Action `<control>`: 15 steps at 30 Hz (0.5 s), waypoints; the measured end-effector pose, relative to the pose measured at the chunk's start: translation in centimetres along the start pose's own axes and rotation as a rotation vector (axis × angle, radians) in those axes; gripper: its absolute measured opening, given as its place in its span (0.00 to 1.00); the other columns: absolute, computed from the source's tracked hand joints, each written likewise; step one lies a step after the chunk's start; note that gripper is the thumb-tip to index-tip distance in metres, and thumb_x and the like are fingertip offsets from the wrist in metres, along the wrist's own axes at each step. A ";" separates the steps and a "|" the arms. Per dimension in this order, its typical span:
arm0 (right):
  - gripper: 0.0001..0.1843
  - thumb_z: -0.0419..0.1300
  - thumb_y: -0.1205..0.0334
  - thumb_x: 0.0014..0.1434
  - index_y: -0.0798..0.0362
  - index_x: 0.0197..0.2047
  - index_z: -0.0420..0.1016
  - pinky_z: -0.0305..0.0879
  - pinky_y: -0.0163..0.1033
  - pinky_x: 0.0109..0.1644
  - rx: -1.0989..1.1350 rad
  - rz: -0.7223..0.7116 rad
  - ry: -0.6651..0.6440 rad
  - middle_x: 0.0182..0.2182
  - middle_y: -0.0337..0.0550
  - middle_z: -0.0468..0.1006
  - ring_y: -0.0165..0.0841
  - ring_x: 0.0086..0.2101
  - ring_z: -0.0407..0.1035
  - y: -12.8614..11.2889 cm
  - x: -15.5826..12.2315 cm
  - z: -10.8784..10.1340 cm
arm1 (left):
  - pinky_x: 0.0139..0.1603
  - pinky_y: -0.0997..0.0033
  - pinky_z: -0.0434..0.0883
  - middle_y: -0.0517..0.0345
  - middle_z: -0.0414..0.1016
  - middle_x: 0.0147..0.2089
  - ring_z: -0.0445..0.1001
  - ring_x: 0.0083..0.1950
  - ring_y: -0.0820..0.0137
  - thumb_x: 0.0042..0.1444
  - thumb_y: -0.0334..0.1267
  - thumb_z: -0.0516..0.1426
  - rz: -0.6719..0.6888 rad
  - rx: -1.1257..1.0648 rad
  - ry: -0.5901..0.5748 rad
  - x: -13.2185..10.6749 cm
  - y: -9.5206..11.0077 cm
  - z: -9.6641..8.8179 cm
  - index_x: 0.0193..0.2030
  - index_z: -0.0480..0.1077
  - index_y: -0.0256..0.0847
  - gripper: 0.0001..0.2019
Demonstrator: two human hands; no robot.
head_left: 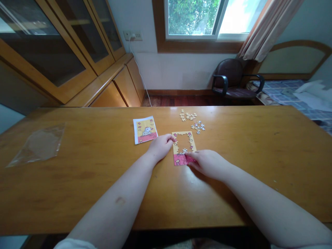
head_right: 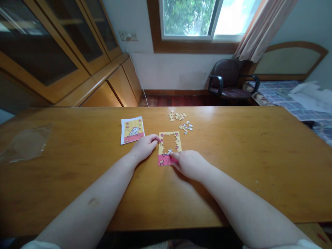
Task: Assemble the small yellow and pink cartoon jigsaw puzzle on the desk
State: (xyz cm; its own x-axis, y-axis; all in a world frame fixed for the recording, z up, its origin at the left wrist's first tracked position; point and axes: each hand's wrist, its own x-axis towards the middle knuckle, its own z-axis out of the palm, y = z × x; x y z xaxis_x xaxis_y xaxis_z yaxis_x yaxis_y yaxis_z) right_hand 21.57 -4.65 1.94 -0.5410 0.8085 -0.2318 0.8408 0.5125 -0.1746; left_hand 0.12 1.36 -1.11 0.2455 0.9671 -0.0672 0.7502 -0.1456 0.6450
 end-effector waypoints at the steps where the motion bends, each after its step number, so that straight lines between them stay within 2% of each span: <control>1: 0.21 0.47 0.49 0.64 0.45 0.56 0.68 0.61 0.37 0.37 -0.001 -0.005 0.003 0.37 0.46 0.80 0.38 0.36 0.74 0.0 0.0 0.0 | 0.45 0.68 0.68 0.61 0.79 0.42 0.74 0.44 0.65 0.55 0.36 0.49 0.004 -0.002 0.000 0.0 0.0 0.0 0.38 0.74 0.46 0.13; 15: 0.21 0.46 0.50 0.64 0.45 0.56 0.68 0.61 0.37 0.37 0.029 0.029 -0.007 0.38 0.46 0.80 0.38 0.37 0.74 0.1 0.2 0.1 | 0.45 0.67 0.68 0.61 0.79 0.42 0.74 0.44 0.65 0.55 0.37 0.49 0.010 -0.017 0.001 0.0 -0.1 0.1 0.38 0.74 0.46 0.12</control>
State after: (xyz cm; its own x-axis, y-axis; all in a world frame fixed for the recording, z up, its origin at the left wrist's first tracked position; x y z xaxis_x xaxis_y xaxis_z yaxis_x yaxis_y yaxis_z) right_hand 21.56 -4.43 1.81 -0.5168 0.8208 -0.2434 0.8550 0.4804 -0.1954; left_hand 0.09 1.40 -1.24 0.2527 0.9657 -0.0602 0.7373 -0.1519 0.6582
